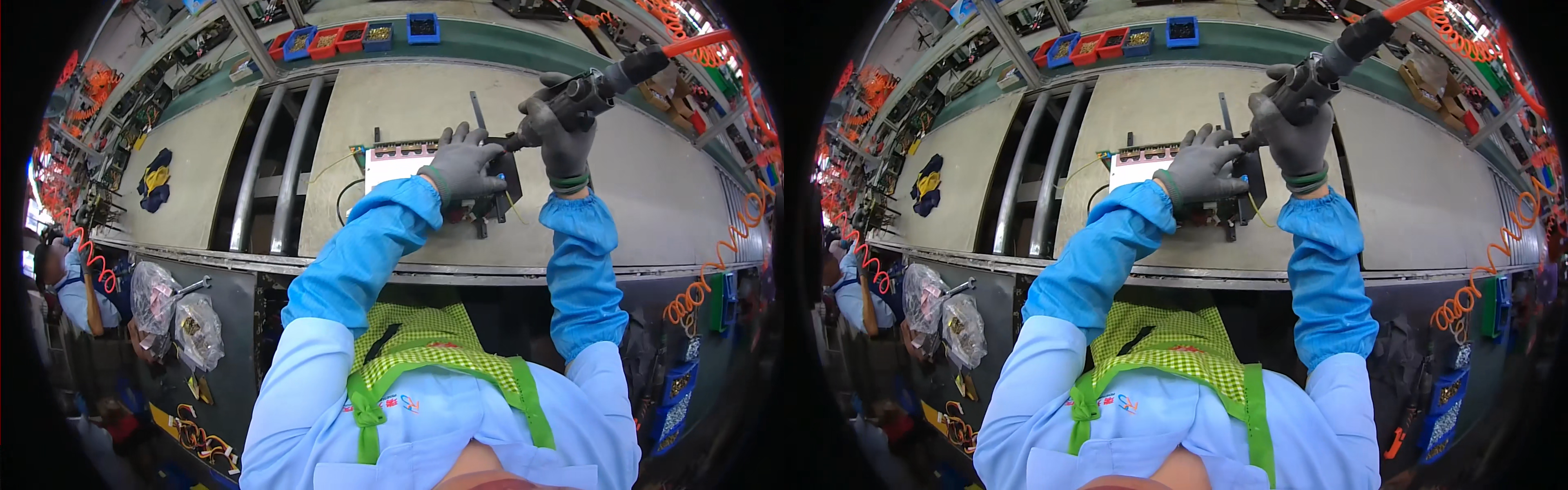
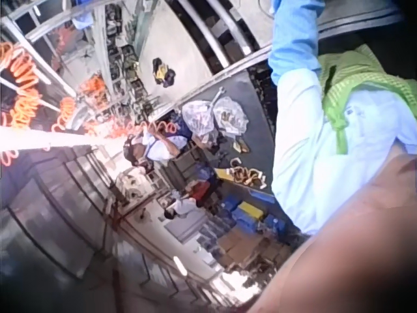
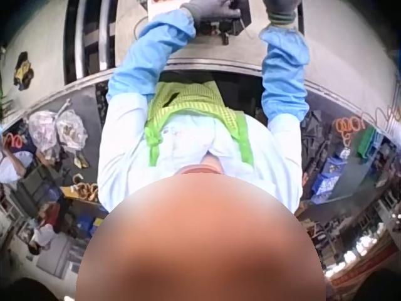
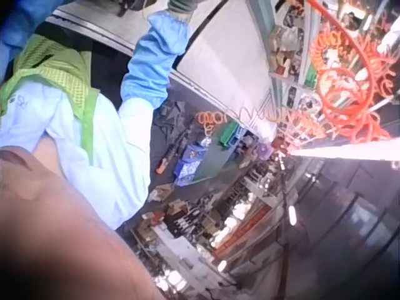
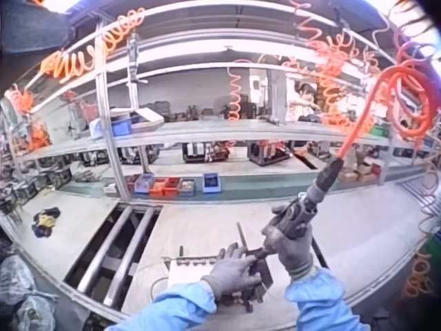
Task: The person assembles electronic components on a workbench, using a power drill to secure parts onto a green circuit board. They handle various wires, metal brackets, and small hardware items, organizing them on the table and attaching them to the board.
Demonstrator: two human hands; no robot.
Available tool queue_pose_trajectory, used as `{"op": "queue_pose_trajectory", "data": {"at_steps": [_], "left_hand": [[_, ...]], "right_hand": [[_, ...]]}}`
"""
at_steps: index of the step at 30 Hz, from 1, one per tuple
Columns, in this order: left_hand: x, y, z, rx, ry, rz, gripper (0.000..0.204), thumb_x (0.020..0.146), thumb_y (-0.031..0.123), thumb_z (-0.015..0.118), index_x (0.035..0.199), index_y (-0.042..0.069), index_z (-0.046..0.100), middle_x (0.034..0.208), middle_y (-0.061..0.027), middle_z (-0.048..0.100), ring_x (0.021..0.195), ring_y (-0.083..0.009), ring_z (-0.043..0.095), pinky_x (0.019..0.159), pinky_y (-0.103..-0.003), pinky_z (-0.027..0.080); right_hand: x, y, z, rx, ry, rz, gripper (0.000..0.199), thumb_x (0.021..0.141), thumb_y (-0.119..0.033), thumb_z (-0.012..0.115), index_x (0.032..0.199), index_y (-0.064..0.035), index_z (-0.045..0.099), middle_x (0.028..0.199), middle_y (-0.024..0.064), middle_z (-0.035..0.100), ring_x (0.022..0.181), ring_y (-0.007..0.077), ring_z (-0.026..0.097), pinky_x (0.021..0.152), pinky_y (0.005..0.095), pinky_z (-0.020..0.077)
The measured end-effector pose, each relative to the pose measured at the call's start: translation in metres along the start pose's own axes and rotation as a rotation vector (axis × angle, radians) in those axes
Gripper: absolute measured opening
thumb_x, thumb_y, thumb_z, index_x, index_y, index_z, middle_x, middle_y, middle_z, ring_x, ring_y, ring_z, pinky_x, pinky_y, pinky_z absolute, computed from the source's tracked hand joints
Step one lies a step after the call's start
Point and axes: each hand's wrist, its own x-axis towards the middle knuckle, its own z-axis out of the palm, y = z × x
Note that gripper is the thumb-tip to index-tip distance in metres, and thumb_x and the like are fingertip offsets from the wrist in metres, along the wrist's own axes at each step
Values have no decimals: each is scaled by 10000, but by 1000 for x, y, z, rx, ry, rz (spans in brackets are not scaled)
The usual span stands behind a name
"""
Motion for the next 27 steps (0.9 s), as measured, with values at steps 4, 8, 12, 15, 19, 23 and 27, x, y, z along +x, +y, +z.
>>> {"op": "queue_pose_trajectory", "data": {"at_steps": [4, 8, 12, 15, 19, 23, 27], "left_hand": [[4, -5, -9, 13, -91, -16, 647, 713, 562, 669, 1208, 157, 577, 1331, -147, 454, 1314, -437, 292, 1086, -562, 210], [5, -9, -2, -55, -93, -13, 614, 744, 549, 636, 1235, 186, 579, 1326, -151, 473, 1338, -421, 282, 1104, -581, 158], [15, -25, 5, -65, -106, -1, 388, 850, 374, 546, 1206, 231, 608, 1320, -57, 499, 1316, -264, 357, 1109, -573, 160], [10, -24, 7, -30, -52, -38, 306, 860, 267, 540, 1143, 219, 646, 1269, -27, 540, 1264, -215, 416, 1090, -502, 221], [9, -22, 4, -59, -48, -45, 311, 835, 280, 583, 1128, 211, 661, 1246, -31, 553, 1253, -220, 435, 1087, -506, 231], [10, -22, 2, -95, -65, -71, 350, 811, 340, 618, 1128, 202, 666, 1223, -52, 562, 1251, -237, 436, 1095, -523, 205], [10, -22, -1, -101, -61, -86, 334, 807, 362, 629, 1101, 212, 679, 1210, -56, 570, 1238, -241, 444, 1074, -521, 224]], "right_hand": [[0, 12, 1, 4, 14, 10, 357, 764, 1, 658, 1094, 25, 523, 762, 64, 610, 596, 119, 607, 529, 254, 499], [0, 12, 1, -54, -32, 9, 347, 770, -11, 661, 1086, 16, 519, 749, 55, 606, 592, 116, 603, 525, 251, 492], [17, 20, 6, -186, -132, 106, 322, 803, -90, 650, 1087, -8, 522, 773, 101, 616, 584, 121, 576, 523, 259, 466], [30, 27, 14, -182, -128, 144, 293, 808, -111, 657, 1054, -13, 532, 755, 97, 616, 562, 115, 565, 502, 250, 444], [27, 30, 12, -288, -29, 169, 272, 808, -140, 660, 1021, -17, 543, 752, 104, 620, 548, 121, 567, 492, 264, 453], [26, 22, 15, -117, -21, 182, 327, 761, -102, 717, 1021, -20, 538, 703, 82, 618, 542, 117, 584, 488, 255, 472], [26, 18, 16, -170, 12, 153, 326, 759, -97, 713, 1022, -13, 541, 723, 76, 625, 606, 126, 614, 536, 262, 495]]}}
